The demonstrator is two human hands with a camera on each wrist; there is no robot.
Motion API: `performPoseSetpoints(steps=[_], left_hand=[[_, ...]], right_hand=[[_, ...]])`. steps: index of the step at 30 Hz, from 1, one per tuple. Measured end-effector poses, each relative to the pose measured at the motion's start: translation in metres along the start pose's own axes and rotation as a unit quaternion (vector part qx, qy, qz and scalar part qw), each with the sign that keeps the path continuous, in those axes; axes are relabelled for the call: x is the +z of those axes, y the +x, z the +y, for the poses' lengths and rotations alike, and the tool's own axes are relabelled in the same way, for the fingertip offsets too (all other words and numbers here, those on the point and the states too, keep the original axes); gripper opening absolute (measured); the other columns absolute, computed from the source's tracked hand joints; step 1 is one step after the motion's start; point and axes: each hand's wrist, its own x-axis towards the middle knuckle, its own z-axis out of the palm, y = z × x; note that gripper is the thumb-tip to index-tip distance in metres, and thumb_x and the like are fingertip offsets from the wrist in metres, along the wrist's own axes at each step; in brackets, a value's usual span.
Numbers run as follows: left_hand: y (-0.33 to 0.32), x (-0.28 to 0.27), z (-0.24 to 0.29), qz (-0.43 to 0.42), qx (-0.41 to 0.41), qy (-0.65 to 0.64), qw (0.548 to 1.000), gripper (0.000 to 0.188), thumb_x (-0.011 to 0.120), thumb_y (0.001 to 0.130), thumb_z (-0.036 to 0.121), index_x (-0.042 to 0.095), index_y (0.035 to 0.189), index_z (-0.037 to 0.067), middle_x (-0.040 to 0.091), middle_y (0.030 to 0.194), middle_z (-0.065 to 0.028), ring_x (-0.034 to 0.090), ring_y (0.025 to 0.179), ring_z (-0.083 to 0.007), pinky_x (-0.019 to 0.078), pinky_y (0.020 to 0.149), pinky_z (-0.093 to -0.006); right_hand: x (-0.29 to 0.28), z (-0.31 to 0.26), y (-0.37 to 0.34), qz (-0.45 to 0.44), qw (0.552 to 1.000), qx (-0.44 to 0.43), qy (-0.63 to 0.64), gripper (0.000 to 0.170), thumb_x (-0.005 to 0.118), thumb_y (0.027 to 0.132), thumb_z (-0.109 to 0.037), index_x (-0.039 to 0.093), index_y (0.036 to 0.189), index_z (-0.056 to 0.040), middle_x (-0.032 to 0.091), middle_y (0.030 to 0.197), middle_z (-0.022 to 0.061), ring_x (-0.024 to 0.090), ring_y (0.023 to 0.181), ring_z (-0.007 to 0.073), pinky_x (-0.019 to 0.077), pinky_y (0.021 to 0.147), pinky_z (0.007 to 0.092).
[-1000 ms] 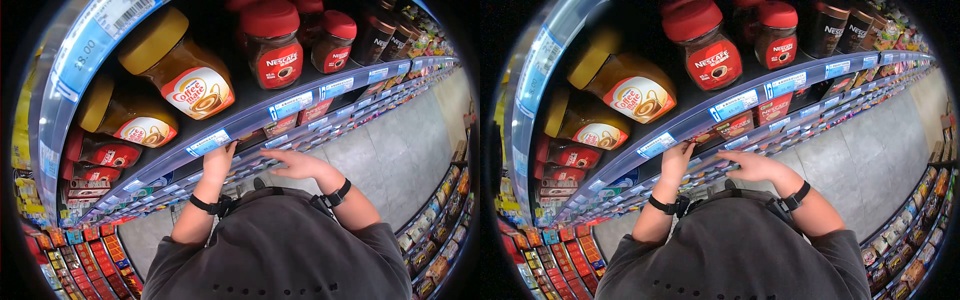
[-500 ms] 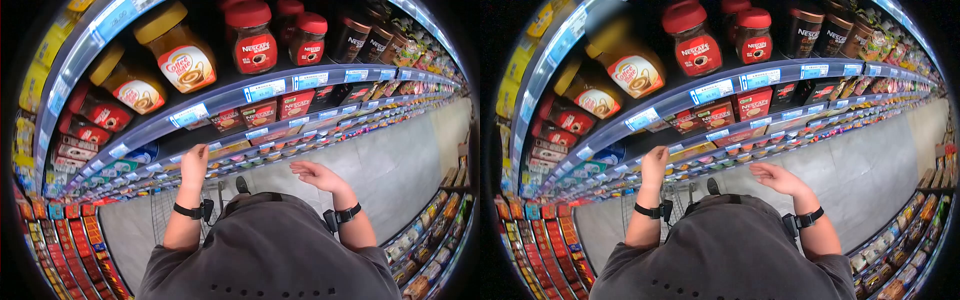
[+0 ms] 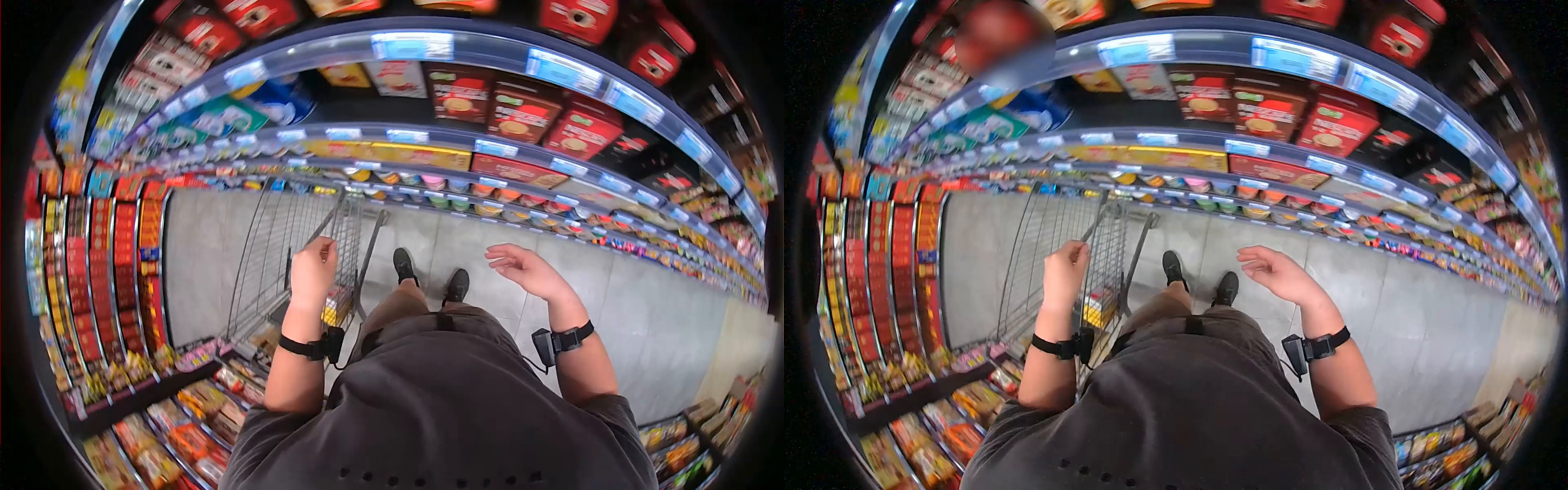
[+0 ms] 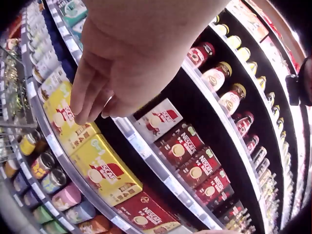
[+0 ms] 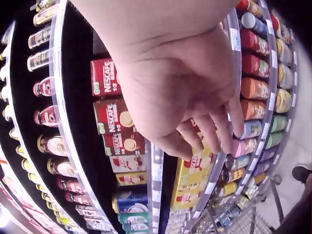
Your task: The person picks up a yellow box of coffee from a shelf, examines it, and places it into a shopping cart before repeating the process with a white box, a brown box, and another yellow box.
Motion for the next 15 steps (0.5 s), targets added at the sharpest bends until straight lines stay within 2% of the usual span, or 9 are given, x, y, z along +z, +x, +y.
performPoseSetpoints(steps=[5, 10, 15], left_hand=[[-0.043, -0.037, -0.039, 0.081, -0.066, 0.027, 0.994, 0.014, 0.069, 0.092, 0.016, 0.073, 0.097, 0.004, 0.073, 0.080, -0.0180, 0.074, 0.076, -0.0325, 0.0573, 0.069, -0.0396], [-0.092, -0.069, -0.074, 0.124, -0.142, 0.031, 0.982, 0.016, 0.067, 0.094, 0.020, 0.073, 0.096, 0.006, 0.072, 0.079, -0.0187, 0.073, 0.075, -0.0356, 0.0563, 0.068, -0.0421], [-0.151, -0.094, -0.130, 0.159, -0.197, 0.013, 0.967, 0.017, 0.065, 0.095, 0.020, 0.073, 0.096, 0.005, 0.072, 0.080, -0.0194, 0.072, 0.077, -0.0378, 0.0561, 0.069, -0.0439]], right_hand=[[0.028, -0.015, 0.040, -0.098, 0.994, 0.001, -0.054, 0.043, 0.059, 0.099, -0.002, 0.053, 0.142, -0.0024, 0.062, 0.136, 0.0096, 0.062, 0.119, 0.0190, 0.0501, 0.102, 0.0346], [0.065, -0.042, 0.071, -0.143, 0.985, -0.021, -0.099, 0.043, 0.061, 0.098, -0.006, 0.054, 0.140, -0.0023, 0.062, 0.135, 0.0119, 0.063, 0.118, 0.0205, 0.0503, 0.102, 0.0356], [0.117, -0.058, 0.100, -0.196, 0.972, 0.002, -0.127, 0.044, 0.059, 0.097, -0.005, 0.053, 0.141, -0.0018, 0.062, 0.136, 0.0111, 0.063, 0.119, 0.0198, 0.0500, 0.103, 0.0354]])
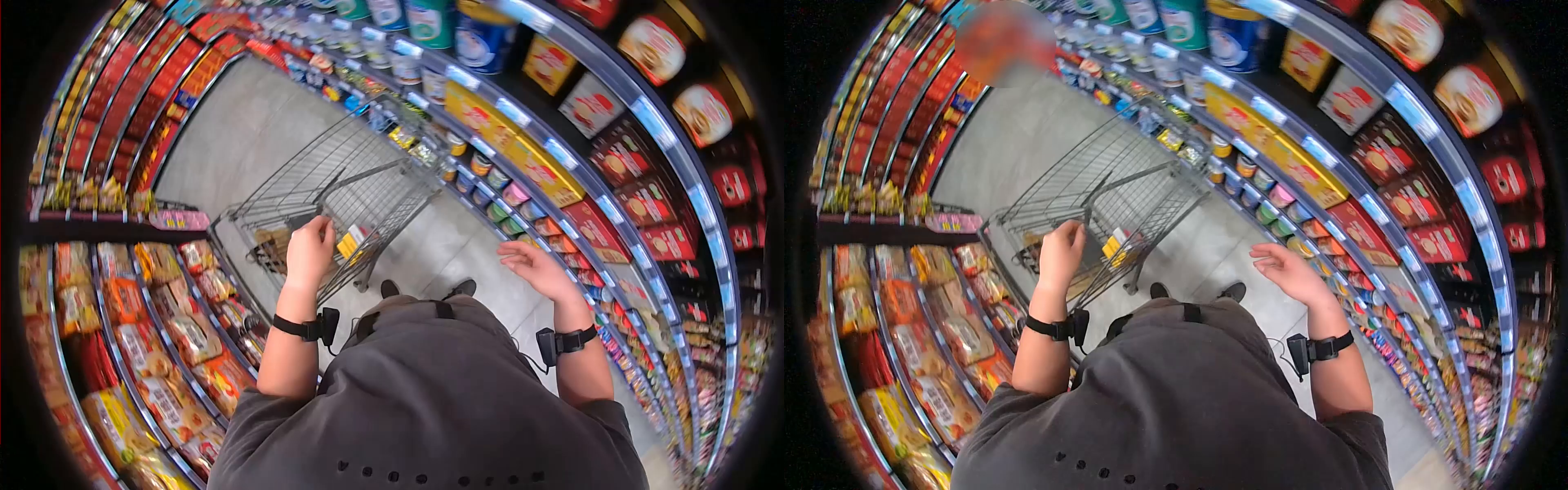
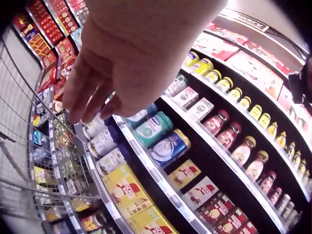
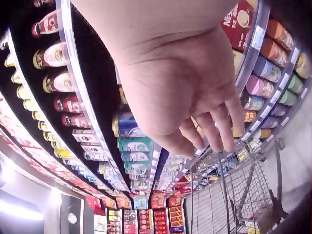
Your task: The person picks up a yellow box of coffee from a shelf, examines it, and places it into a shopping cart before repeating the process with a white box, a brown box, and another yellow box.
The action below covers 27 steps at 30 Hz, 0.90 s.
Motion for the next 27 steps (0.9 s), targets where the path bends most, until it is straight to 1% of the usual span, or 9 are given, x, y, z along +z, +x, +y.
performPoseSetpoints(steps=[7, 12, 14, 16, 20, 22, 24, 25, 27], left_hand=[[-0.040, -0.048, -0.115, 0.035, -0.106, -0.014, 0.994, 0.019, 0.065, 0.096, 0.021, 0.073, 0.098, 0.004, 0.073, 0.082, -0.0189, 0.072, 0.078, -0.0378, 0.0561, 0.070, -0.0442], [-0.056, -0.067, -0.170, 0.003, -0.181, -0.049, 0.982, 0.019, 0.064, 0.097, 0.021, 0.072, 0.103, 0.005, 0.073, 0.083, -0.0186, 0.072, 0.080, -0.0374, 0.0562, 0.071, -0.0440], [-0.060, -0.064, -0.195, 0.005, -0.170, -0.070, 0.983, 0.019, 0.063, 0.097, 0.021, 0.071, 0.105, 0.005, 0.073, 0.084, -0.0181, 0.072, 0.080, -0.0372, 0.0562, 0.072, -0.0441], [-0.062, -0.059, -0.220, 0.010, -0.155, -0.090, 0.984, 0.020, 0.063, 0.097, 0.021, 0.071, 0.107, 0.006, 0.073, 0.084, -0.0177, 0.072, 0.081, -0.0370, 0.0562, 0.072, -0.0441], [-0.073, -0.057, -0.259, -0.034, -0.164, -0.126, 0.978, 0.022, 0.063, 0.097, 0.020, 0.069, 0.113, 0.006, 0.074, 0.092, -0.0176, 0.073, 0.084, -0.0357, 0.0562, 0.074, -0.0436], [-0.079, -0.061, -0.271, -0.047, -0.158, -0.147, 0.975, 0.024, 0.063, 0.096, 0.020, 0.068, 0.115, 0.006, 0.074, 0.096, -0.0178, 0.073, 0.084, -0.0351, 0.0562, 0.075, -0.0434], [-0.084, -0.066, -0.281, -0.079, -0.185, -0.164, 0.966, 0.028, 0.064, 0.096, 0.019, 0.066, 0.120, 0.006, 0.074, 0.101, -0.0176, 0.074, 0.085, -0.0339, 0.0564, 0.077, -0.0424], [-0.088, -0.064, -0.288, -0.076, -0.186, -0.169, 0.965, 0.028, 0.064, 0.096, 0.019, 0.066, 0.120, 0.006, 0.074, 0.101, -0.0176, 0.074, 0.085, -0.0339, 0.0564, 0.077, -0.0424], [-0.091, -0.061, -0.294, -0.073, -0.173, -0.197, 0.962, 0.028, 0.062, 0.097, 0.016, 0.064, 0.124, 0.007, 0.074, 0.101, -0.0177, 0.073, 0.079, -0.0310, 0.0562, 0.073, -0.0401]], right_hand=[[0.093, -0.051, 0.072, -0.068, 0.995, 0.028, -0.071, 0.044, 0.061, 0.097, -0.007, 0.054, 0.140, -0.0008, 0.064, 0.133, 0.0111, 0.063, 0.118, 0.0185, 0.0503, 0.102, 0.0334], [0.157, -0.077, 0.114, -0.096, 0.983, 0.025, -0.157, 0.043, 0.063, 0.097, -0.010, 0.055, 0.139, -0.0006, 0.065, 0.133, 0.0117, 0.064, 0.117, 0.0190, 0.0512, 0.100, 0.0338], [0.178, -0.080, 0.126, -0.113, 0.977, 0.018, -0.182, 0.042, 0.062, 0.098, -0.011, 0.056, 0.138, -0.0012, 0.066, 0.133, 0.0125, 0.065, 0.115, 0.0202, 0.0523, 0.099, 0.0346], [0.200, -0.089, 0.136, -0.117, 0.971, 0.032, -0.204, 0.042, 0.062, 0.098, -0.011, 0.056, 0.138, -0.0016, 0.066, 0.132, 0.0127, 0.066, 0.115, 0.0207, 0.0527, 0.098, 0.0348], [0.237, -0.098, 0.151, -0.138, 0.956, 0.041, -0.255, 0.042, 0.062, 0.098, -0.012, 0.056, 0.138, -0.0033, 0.067, 0.131, 0.0137, 0.068, 0.113, 0.0230, 0.0544, 0.096, 0.0364], [0.252, -0.102, 0.159, -0.159, 0.946, 0.040, -0.279, 0.042, 0.062, 0.097, -0.013, 0.056, 0.138, -0.0040, 0.067, 0.130, 0.0143, 0.068, 0.112, 0.0243, 0.0549, 0.095, 0.0376], [0.264, -0.108, 0.166, -0.172, 0.938, 0.044, -0.299, 0.042, 0.062, 0.097, -0.013, 0.056, 0.138, -0.0037, 0.067, 0.130, 0.0145, 0.068, 0.112, 0.0246, 0.0549, 0.095, 0.0378], [0.269, -0.111, 0.170, -0.185, 0.930, 0.045, -0.314, 0.042, 0.062, 0.097, -0.013, 0.056, 0.138, -0.0035, 0.067, 0.131, 0.0148, 0.069, 0.112, 0.0250, 0.0549, 0.095, 0.0380], [0.276, -0.116, 0.179, -0.189, 0.926, 0.045, -0.324, 0.042, 0.062, 0.097, -0.013, 0.056, 0.138, -0.0031, 0.067, 0.131, 0.0153, 0.069, 0.111, 0.0252, 0.0547, 0.095, 0.0378]])
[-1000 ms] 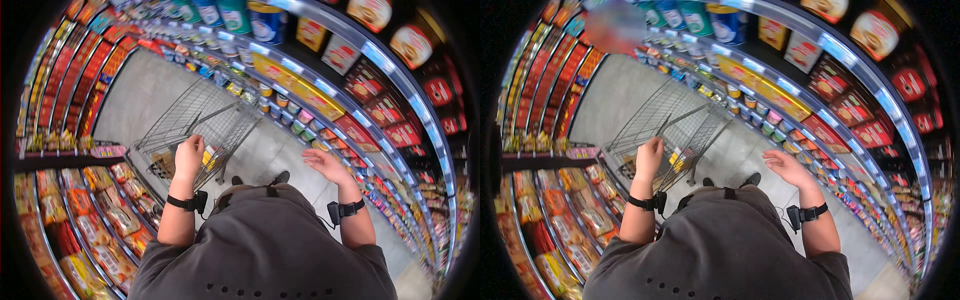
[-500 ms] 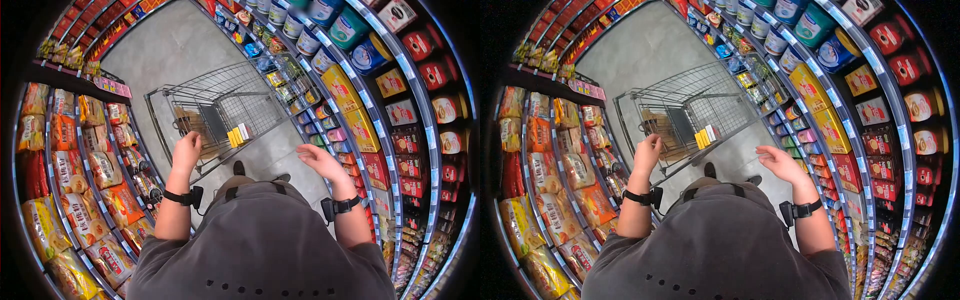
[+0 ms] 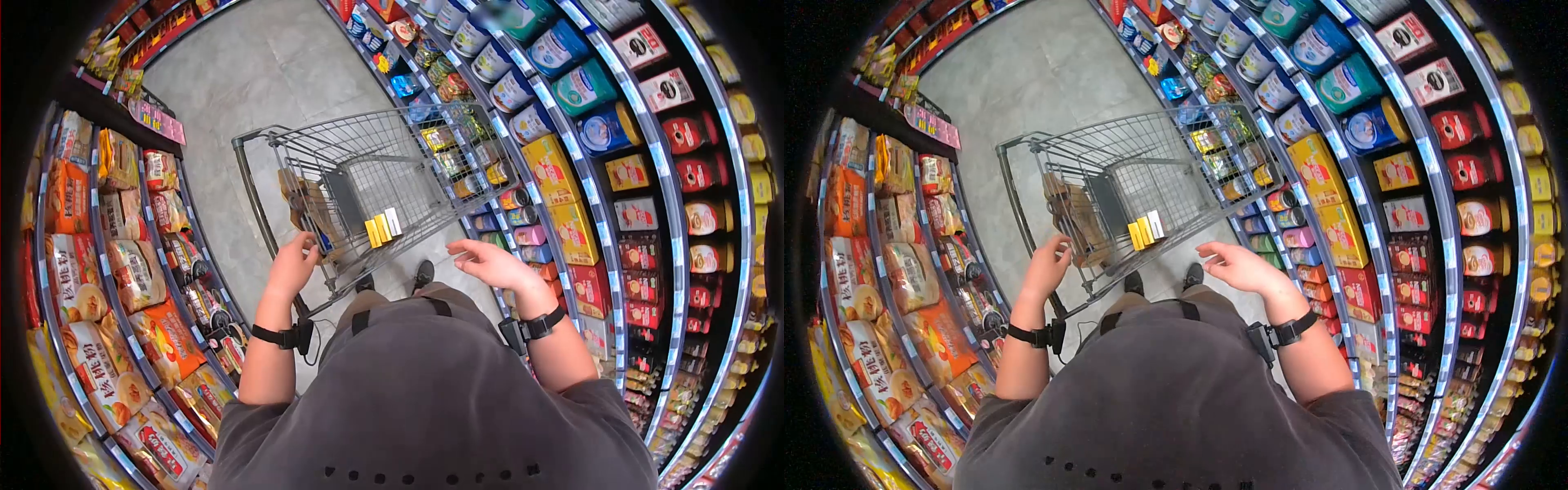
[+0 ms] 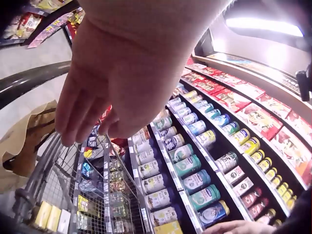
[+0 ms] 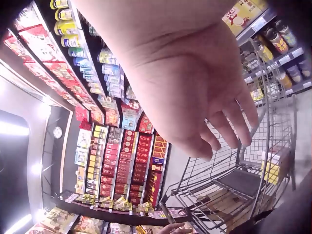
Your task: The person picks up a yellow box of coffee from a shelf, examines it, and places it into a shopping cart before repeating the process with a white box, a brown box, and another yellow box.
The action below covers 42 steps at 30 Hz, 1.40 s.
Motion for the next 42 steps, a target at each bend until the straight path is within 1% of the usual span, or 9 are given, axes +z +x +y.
performPoseSetpoints(steps=[15, 20, 26, 31, 34, 36, 38, 40, 42], left_hand=[[0.023, 0.021, 0.020, -0.060, -0.037, -0.024, 0.997, 0.031, 0.064, 0.096, 0.016, 0.062, 0.125, 0.004, 0.074, 0.097, -0.0171, 0.071, 0.087, -0.0341, 0.0554, 0.080, -0.0420], [0.056, 0.066, 0.022, -0.043, -0.062, -0.036, 0.997, 0.029, 0.063, 0.097, 0.017, 0.062, 0.123, 0.005, 0.074, 0.098, -0.0178, 0.071, 0.089, -0.0351, 0.0555, 0.080, -0.0434], [0.120, 0.150, 0.004, -0.118, -0.141, -0.059, 0.981, 0.033, 0.062, 0.096, 0.019, 0.061, 0.124, 0.003, 0.073, 0.099, -0.0205, 0.069, 0.092, -0.0398, 0.0543, 0.081, -0.0468], [0.170, 0.238, -0.034, -0.191, -0.222, -0.039, 0.956, 0.037, 0.063, 0.094, 0.025, 0.064, 0.124, 0.003, 0.072, 0.104, -0.0248, 0.068, 0.101, -0.0416, 0.0540, 0.088, -0.0473], [0.182, 0.278, -0.047, -0.219, -0.270, -0.052, 0.936, 0.039, 0.063, 0.093, 0.026, 0.065, 0.125, 0.003, 0.071, 0.111, -0.0263, 0.068, 0.105, -0.0417, 0.0536, 0.093, -0.0464], [0.182, 0.303, -0.059, -0.228, -0.289, -0.129, 0.921, 0.041, 0.063, 0.092, 0.026, 0.066, 0.126, 0.003, 0.070, 0.116, -0.0261, 0.069, 0.106, -0.0410, 0.0526, 0.095, -0.0454], [0.179, 0.323, -0.071, -0.244, -0.299, -0.136, 0.912, 0.043, 0.063, 0.093, 0.027, 0.064, 0.129, 0.003, 0.070, 0.121, -0.0234, 0.071, 0.104, -0.0373, 0.0569, 0.090, -0.0441], [0.188, 0.321, -0.060, -0.289, -0.361, -0.145, 0.875, 0.045, 0.062, 0.093, 0.028, 0.063, 0.131, 0.003, 0.070, 0.120, -0.0202, 0.072, 0.100, -0.0329, 0.0617, 0.080, -0.0411], [0.193, 0.327, -0.065, -0.306, -0.339, -0.121, 0.881, 0.046, 0.062, 0.094, 0.029, 0.061, 0.132, 0.003, 0.069, 0.119, -0.0179, 0.073, 0.095, -0.0302, 0.0639, 0.073, -0.0392]], right_hand=[[-0.042, 0.024, 0.098, -0.095, 0.995, 0.000, -0.012, 0.042, 0.062, 0.097, -0.013, 0.057, 0.136, -0.0004, 0.069, 0.127, 0.0155, 0.070, 0.110, 0.0243, 0.0541, 0.096, 0.0374], [-0.070, 0.052, 0.173, -0.150, 0.988, 0.007, -0.019, 0.040, 0.061, 0.098, -0.014, 0.058, 0.136, 0.0005, 0.069, 0.127, 0.0154, 0.068, 0.113, 0.0240, 0.0531, 0.098, 0.0365], [-0.054, 0.119, 0.279, -0.209, 0.966, 0.104, 0.113, 0.042, 0.062, 0.098, -0.019, 0.059, 0.135, -0.0006, 0.070, 0.123, 0.0129, 0.066, 0.115, 0.0219, 0.0521, 0.098, 0.0341], [-0.008, 0.183, 0.348, -0.208, 0.975, 0.078, -0.027, 0.047, 0.067, 0.092, -0.023, 0.060, 0.134, -0.0014, 0.069, 0.123, 0.0188, 0.066, 0.114, 0.0334, 0.0515, 0.098, 0.0389], [0.027, 0.212, 0.372, -0.211, 0.973, -0.026, -0.087, 0.045, 0.061, 0.089, -0.009, 0.060, 0.134, -0.0007, 0.060, 0.136, 0.0225, 0.063, 0.118, 0.0386, 0.0504, 0.101, 0.0398], [0.036, 0.221, 0.371, -0.198, 0.977, 0.002, -0.085, 0.054, 0.062, 0.086, -0.005, 0.056, 0.140, -0.0030, 0.053, 0.144, 0.0242, 0.057, 0.126, 0.0417, 0.0489, 0.105, 0.0417], [0.047, 0.234, 0.377, -0.209, 0.965, -0.100, -0.126, 0.061, 0.061, 0.085, -0.003, 0.051, 0.145, -0.0053, 0.047, 0.149, 0.0248, 0.053, 0.131, 0.0417, 0.0478, 0.107, 0.0438], [0.054, 0.237, 0.382, -0.224, 0.961, -0.085, -0.136, 0.054, 0.063, 0.089, -0.012, 0.054, 0.142, -0.0038, 0.046, 0.151, 0.0272, 0.053, 0.133, 0.0414, 0.0460, 0.109, 0.0427], [0.054, 0.235, 0.377, -0.251, 0.946, -0.059, -0.199, 0.059, 0.056, 0.087, 0.000, 0.051, 0.145, -0.0073, 0.048, 0.150, 0.0197, 0.054, 0.131, 0.0401, 0.0494, 0.105, 0.0458]])
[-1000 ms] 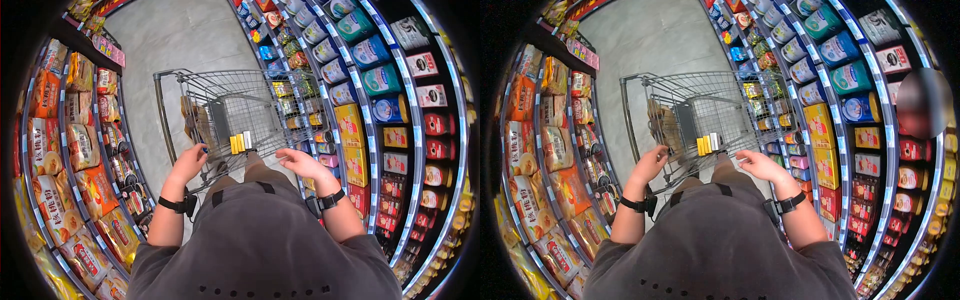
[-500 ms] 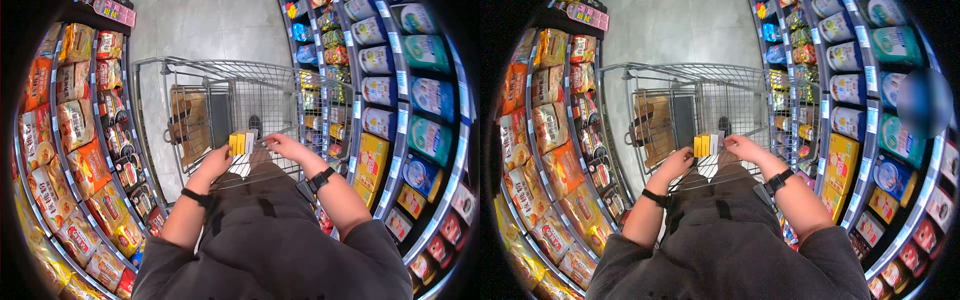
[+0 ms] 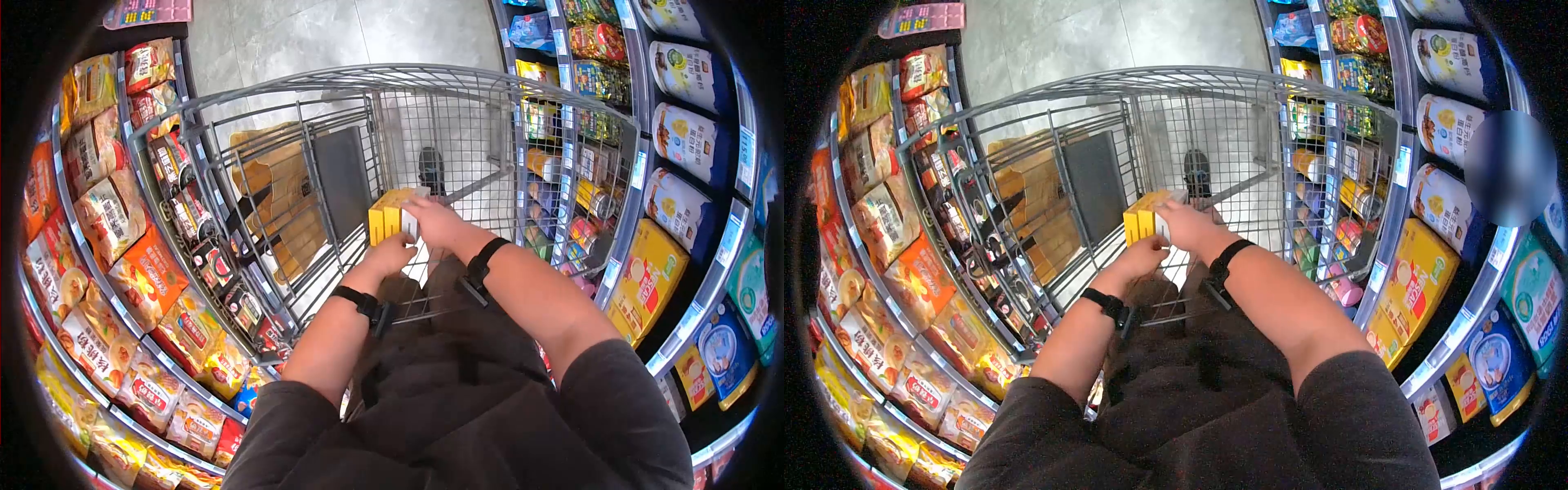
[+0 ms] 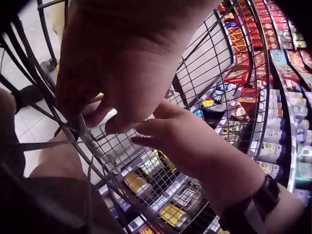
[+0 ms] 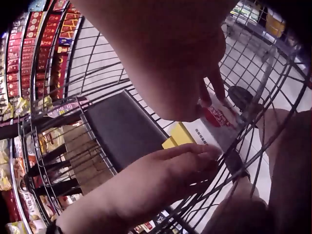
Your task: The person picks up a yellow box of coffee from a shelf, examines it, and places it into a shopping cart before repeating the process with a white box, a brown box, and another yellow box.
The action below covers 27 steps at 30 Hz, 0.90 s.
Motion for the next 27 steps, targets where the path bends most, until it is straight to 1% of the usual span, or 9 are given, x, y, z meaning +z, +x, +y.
performPoseSetpoints(steps=[7, 11, 16, 21, 23, 24, 25, 26, 27], left_hand=[[0.003, -0.002, 0.016, -0.031, -0.030, -0.096, 0.994, 0.049, 0.065, 0.093, 0.031, 0.060, 0.135, 0.006, 0.068, 0.119, -0.0181, 0.070, 0.104, -0.0304, 0.0620, 0.077, -0.0406], [0.007, -0.001, 0.024, -0.023, 0.025, -0.129, 0.991, 0.050, 0.067, 0.092, 0.032, 0.060, 0.136, 0.008, 0.070, 0.113, -0.0164, 0.068, 0.105, -0.0286, 0.0562, 0.085, -0.0398], [0.016, -0.002, 0.031, -0.027, 0.062, -0.160, 0.985, 0.045, 0.066, 0.094, 0.027, 0.062, 0.133, 0.006, 0.070, 0.109, -0.0113, 0.065, 0.098, -0.0219, 0.0516, 0.087, -0.0341], [0.006, -0.002, 0.043, 0.012, -0.013, -0.016, 1.000, 0.054, 0.068, 0.089, 0.032, 0.059, 0.133, 0.003, 0.069, 0.120, -0.0230, 0.068, 0.113, -0.0337, 0.0525, 0.095, -0.0378], [0.007, 0.000, 0.036, 0.041, 0.025, -0.008, 0.999, 0.050, 0.068, 0.089, 0.030, 0.060, 0.131, 0.004, 0.070, 0.116, -0.0220, 0.069, 0.110, -0.0333, 0.0529, 0.092, -0.0389], [0.006, 0.000, 0.033, 0.069, 0.059, -0.001, 0.996, 0.046, 0.068, 0.090, 0.028, 0.060, 0.128, 0.005, 0.071, 0.113, -0.0210, 0.070, 0.106, -0.0330, 0.0533, 0.090, -0.0399], [0.001, -0.005, 0.035, 0.070, 0.066, -0.001, 0.995, 0.046, 0.068, 0.090, 0.028, 0.060, 0.128, 0.005, 0.071, 0.113, -0.0210, 0.070, 0.106, -0.0330, 0.0533, 0.090, -0.0399], [-0.008, -0.013, 0.040, 0.062, 0.074, -0.018, 0.995, 0.052, 0.069, 0.089, 0.025, 0.057, 0.135, 0.005, 0.069, 0.119, -0.0222, 0.068, 0.112, -0.0335, 0.0525, 0.095, -0.0398], [-0.014, -0.019, 0.041, 0.056, 0.084, -0.034, 0.994, 0.058, 0.069, 0.088, 0.022, 0.053, 0.142, 0.005, 0.068, 0.125, -0.0233, 0.066, 0.118, -0.0341, 0.0517, 0.099, -0.0396]], right_hand=[[-0.009, 0.023, -0.002, -0.007, 1.000, 0.028, -0.006, 0.051, 0.059, 0.089, -0.006, 0.052, 0.139, -0.0133, 0.057, 0.134, 0.0159, 0.059, 0.121, 0.0372, 0.0515, 0.098, 0.0429], [0.006, 0.051, -0.018, 0.078, 0.990, 0.050, 0.106, 0.036, 0.052, 0.096, -0.009, 0.055, 0.132, -0.0110, 0.057, 0.130, 0.0144, 0.060, 0.121, 0.0355, 0.0522, 0.098, 0.0420], [-0.001, 0.055, -0.030, 0.084, 0.995, 0.006, 0.052, 0.035, 0.053, 0.096, -0.011, 0.058, 0.131, -0.0108, 0.054, 0.136, 0.0155, 0.059, 0.122, 0.0359, 0.0507, 0.101, 0.0400], [0.003, 0.055, -0.023, 0.047, 0.998, 0.014, 0.034, 0.035, 0.054, 0.096, -0.016, 0.060, 0.129, -0.0081, 0.056, 0.135, 0.0179, 0.058, 0.123, 0.0362, 0.0496, 0.103, 0.0384], [0.029, 0.076, -0.013, 0.050, 0.959, 0.083, 0.266, 0.036, 0.062, 0.093, -0.014, 0.061, 0.129, -0.0079, 0.061, 0.130, 0.0180, 0.060, 0.122, 0.0352, 0.0500, 0.100, 0.0388], [0.018, 0.067, -0.020, 0.056, 0.960, 0.084, 0.262, 0.036, 0.062, 0.093, -0.014, 0.061, 0.129, -0.0079, 0.061, 0.130, 0.0180, 0.060, 0.122, 0.0352, 0.0500, 0.100, 0.0388], [-0.001, 0.051, -0.033, 0.086, 0.985, 0.065, 0.137, 0.038, 0.067, 0.091, -0.012, 0.061, 0.128, -0.0070, 0.065, 0.123, 0.0157, 0.063, 0.115, 0.0332, 0.0512, 0.097, 0.0389], [-0.011, 0.039, -0.042, 0.113, 0.993, 0.044, 0.008, 0.041, 0.072, 0.089, -0.010, 0.062, 0.128, -0.0062, 0.069, 0.117, 0.0135, 0.066, 0.109, 0.0312, 0.0524, 0.093, 0.0390], [-0.012, 0.036, -0.049, 0.119, 0.992, 0.044, 0.002, 0.041, 0.072, 0.089, -0.010, 0.062, 0.128, -0.0062, 0.069, 0.117, 0.0135, 0.066, 0.109, 0.0312, 0.0524, 0.093, 0.0390]])
